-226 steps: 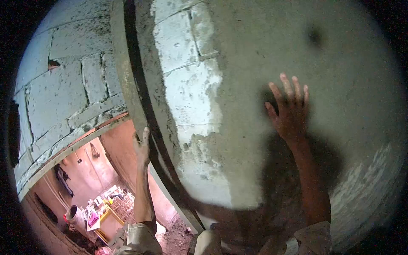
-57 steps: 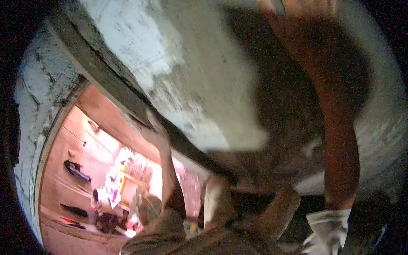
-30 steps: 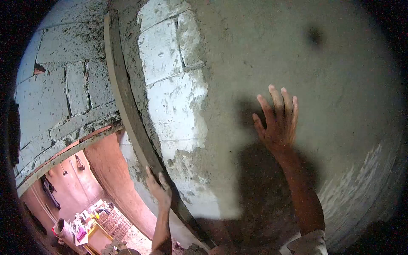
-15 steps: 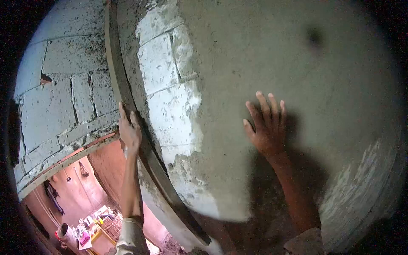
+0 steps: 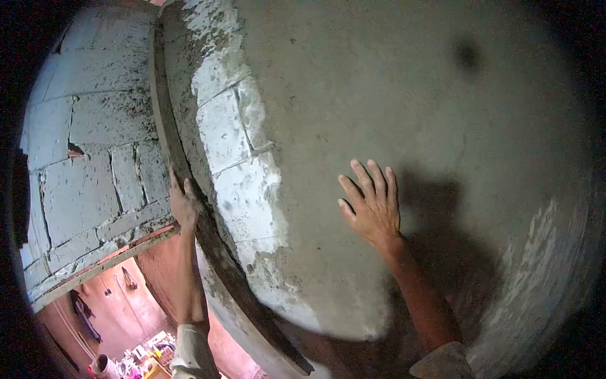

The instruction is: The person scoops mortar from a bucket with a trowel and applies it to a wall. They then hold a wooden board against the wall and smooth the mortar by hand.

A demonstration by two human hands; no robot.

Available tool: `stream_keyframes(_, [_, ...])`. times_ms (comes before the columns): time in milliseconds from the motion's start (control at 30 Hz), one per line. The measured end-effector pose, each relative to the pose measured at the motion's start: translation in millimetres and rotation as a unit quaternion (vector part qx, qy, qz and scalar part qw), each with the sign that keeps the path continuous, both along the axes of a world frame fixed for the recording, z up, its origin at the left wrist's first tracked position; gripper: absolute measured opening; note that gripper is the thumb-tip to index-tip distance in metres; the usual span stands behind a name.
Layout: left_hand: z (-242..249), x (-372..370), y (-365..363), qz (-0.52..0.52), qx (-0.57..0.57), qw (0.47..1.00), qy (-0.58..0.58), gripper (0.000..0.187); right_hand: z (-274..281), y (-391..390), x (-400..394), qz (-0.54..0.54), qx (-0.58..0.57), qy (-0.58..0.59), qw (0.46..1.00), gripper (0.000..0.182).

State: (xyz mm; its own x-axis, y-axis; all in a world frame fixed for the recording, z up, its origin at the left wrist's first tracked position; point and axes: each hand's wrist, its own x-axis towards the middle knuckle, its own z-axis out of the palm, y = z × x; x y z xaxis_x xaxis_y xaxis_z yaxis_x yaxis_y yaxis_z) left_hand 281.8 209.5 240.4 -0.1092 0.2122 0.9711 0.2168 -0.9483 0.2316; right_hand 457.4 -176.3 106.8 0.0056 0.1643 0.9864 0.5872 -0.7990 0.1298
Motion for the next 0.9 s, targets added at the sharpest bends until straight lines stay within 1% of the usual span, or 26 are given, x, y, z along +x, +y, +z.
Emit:
stream_keyframes(33, [-14.6, 8.4, 7.8, 0.000, 0.106, 0.993, -0.057, 0.054, -0.3, -0.7, 0.5, 0.003, 0.001, -0.007, 1.000, 0.057])
stream_keyframes(67, [-30.6, 6.5, 3.0, 0.000, 0.107, 0.993, -0.053, 0.054, -1.2, -1.2, 1.0, 0.004, 0.002, -0.003, 1.000, 0.057])
stream_keyframes(133, [-68.1, 2.6, -12.5, -0.031, 0.037, 0.999, -0.024, 0.054, -0.4, -1.1, 2.2, 0.018, 0.009, -0.024, 0.999, 0.057])
stream_keyframes(233, [-141.5, 3.8, -13.6, -0.027, 0.051, 0.998, -0.012, 0.056, -0.8, 0.0, 5.3, 0.029, 0.016, -0.025, 0.999, 0.056])
stream_keyframes(267, [-164.3, 3.4, -14.7, -0.026, 0.013, 1.000, 0.011, 0.057, -1.4, 0.4, 6.0, 0.022, 0.015, -0.028, 0.999, 0.056])
stream_keyframes(300, [-176.9, 3.1, -15.7, -0.025, -0.026, 0.999, 0.035, 0.058, -1.8, -0.3, 6.9, 0.019, 0.012, -0.043, 0.999, 0.057])
stream_keyframes(367, [-180.4, 3.7, -13.5, -0.029, -0.027, 0.999, 0.037, 0.058, -4.4, -0.4, 6.5, 0.012, 0.009, -0.039, 0.999, 0.057])
stream_keyframes(400, [-176.7, 4.2, -11.8, -0.034, -0.023, 0.999, 0.035, 0.058, -2.5, 0.0, 6.8, 0.005, 0.010, -0.040, 0.999, 0.058])
stream_keyframes(433, [-163.3, 4.0, -14.1, -0.038, 0.023, 0.999, 0.017, 0.057, -1.9, 1.5, 8.5, 0.011, 0.018, -0.052, 0.998, 0.058])
stream_keyframes(467, [-147.2, 3.1, -15.5, -0.039, 0.026, 0.999, 0.016, 0.057, -1.5, 1.9, 8.3, 0.010, 0.021, -0.053, 0.998, 0.058])
stream_keyframes(533, [-104.4, 2.3, -20.0, -0.057, 0.098, 0.993, -0.023, 0.056, -2.1, 1.9, 8.2, 0.008, 0.017, -0.047, 0.999, 0.058])
stream_keyframes(567, [-80.3, 5.2, -18.6, -0.028, 0.104, 0.994, -0.027, 0.056, -2.3, 2.3, 8.7, 0.017, 0.018, -0.042, 0.999, 0.058])
stream_keyframes(600, [-55.2, 7.5, -15.3, 0.003, 0.107, 0.994, -0.033, 0.056, -2.3, 1.7, 8.0, 0.014, 0.018, -0.042, 0.999, 0.058])
stream_keyframes(667, [-2.2, 10.2, -9.3, 0.055, 0.046, 0.997, -0.009, 0.057, -0.3, 1.6, 4.9, 0.007, 0.015, -0.036, 0.999, 0.058])
stream_keyframes(767, [58.5, 10.0, -1.5, 0.038, 0.060, 0.997, -0.024, 0.058, 0.3, 1.6, 2.3, 0.004, 0.013, -0.036, 0.999, 0.057])
stream_keyframes(833, [82.2, 5.7, -6.4, 0.055, 0.005, 0.998, 0.017, 0.058, -0.7, 1.6, 5.4, 0.016, 0.016, -0.046, 0.999, 0.056])
stream_keyframes(867, [82.8, 8.6, 1.0, 0.054, 0.004, 0.998, 0.017, 0.058, -1.2, 0.8, 6.0, 0.016, 0.016, -0.046, 0.999, 0.056])
stream_keyframes(900, [82.7, 13.3, 8.2, 0.064, 0.036, 0.997, -0.011, 0.058, -1.0, 0.4, 5.8, 0.014, 0.012, -0.042, 0.999, 0.056])
